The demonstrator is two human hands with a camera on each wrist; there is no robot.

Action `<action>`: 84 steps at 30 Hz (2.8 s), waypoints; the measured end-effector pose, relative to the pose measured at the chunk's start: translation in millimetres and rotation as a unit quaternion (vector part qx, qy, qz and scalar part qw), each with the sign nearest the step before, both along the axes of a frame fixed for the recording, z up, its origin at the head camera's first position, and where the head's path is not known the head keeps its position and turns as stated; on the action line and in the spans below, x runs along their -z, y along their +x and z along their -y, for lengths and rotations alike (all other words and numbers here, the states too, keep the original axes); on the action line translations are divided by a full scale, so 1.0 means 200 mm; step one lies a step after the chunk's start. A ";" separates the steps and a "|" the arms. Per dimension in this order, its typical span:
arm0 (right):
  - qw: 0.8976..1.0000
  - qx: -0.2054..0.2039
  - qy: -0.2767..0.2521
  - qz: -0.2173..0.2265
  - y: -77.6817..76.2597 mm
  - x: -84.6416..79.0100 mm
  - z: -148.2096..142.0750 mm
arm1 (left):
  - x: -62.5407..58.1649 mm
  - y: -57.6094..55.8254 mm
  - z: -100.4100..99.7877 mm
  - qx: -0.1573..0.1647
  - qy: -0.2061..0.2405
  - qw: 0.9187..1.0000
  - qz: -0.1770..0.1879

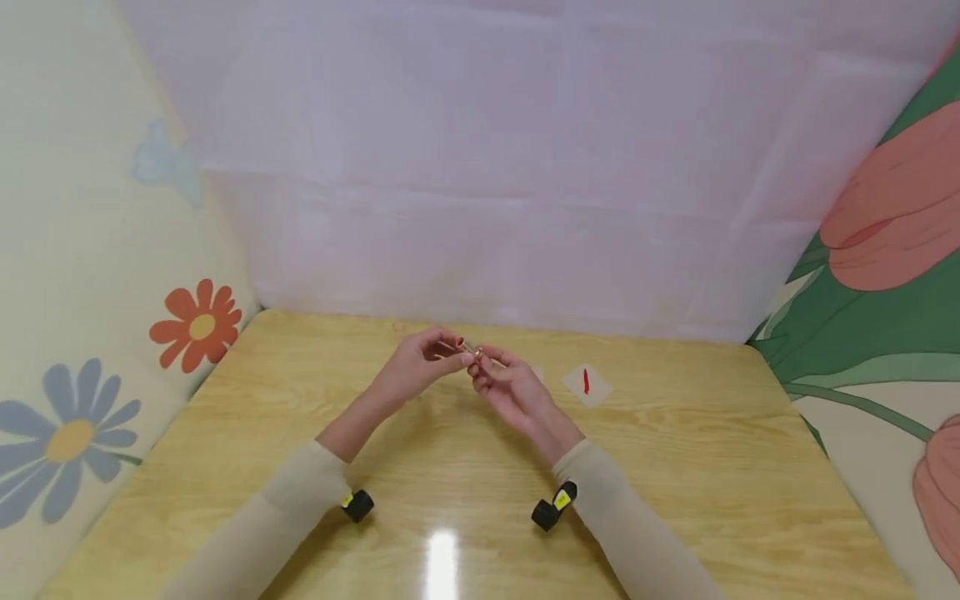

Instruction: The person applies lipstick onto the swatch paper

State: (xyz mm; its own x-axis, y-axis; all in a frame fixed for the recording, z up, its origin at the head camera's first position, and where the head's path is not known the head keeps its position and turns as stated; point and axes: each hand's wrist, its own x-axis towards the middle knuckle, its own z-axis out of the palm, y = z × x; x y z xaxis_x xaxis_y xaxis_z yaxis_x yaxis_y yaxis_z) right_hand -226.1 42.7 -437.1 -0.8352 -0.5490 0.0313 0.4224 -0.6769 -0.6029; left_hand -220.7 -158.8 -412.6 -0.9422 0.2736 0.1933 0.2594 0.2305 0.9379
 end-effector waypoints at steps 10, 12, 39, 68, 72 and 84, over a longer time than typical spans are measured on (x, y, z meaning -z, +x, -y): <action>0.997 -0.025 -0.078 -0.014 -0.06 -0.01 -0.07 | -0.03 -0.10 0.27 -0.045 -0.087 0.995 -0.025; 0.996 -0.025 -0.086 -0.015 -0.07 -0.01 -0.09 | -0.03 -0.12 0.31 -0.105 -0.088 0.990 -0.030; 0.998 0.010 -0.059 0.016 -0.10 0.00 -0.11 | 0.17 -0.30 0.46 -0.129 -0.191 0.973 0.027; 0.998 -0.004 -0.053 -0.014 -0.07 -0.03 -0.11 | -0.16 -0.12 0.18 0.015 -0.105 0.982 -0.154; 0.998 -0.006 -0.055 -0.021 -0.07 -0.04 -0.10 | -0.19 -0.08 0.15 0.021 -0.123 0.973 -0.196; 0.999 -0.008 -0.025 -0.045 -0.05 -0.02 -0.08 | -0.20 -0.05 0.12 0.034 -0.142 0.949 -0.279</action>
State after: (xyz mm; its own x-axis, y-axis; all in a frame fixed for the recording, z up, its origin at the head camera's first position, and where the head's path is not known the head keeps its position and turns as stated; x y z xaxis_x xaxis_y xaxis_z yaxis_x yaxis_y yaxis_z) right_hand -236.7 58.6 -432.6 -0.8189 -0.5583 0.1331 0.3798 -0.7010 -0.6036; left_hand -230.1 -183.1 -372.7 -0.6925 0.4463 0.5668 0.7214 0.4183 0.5519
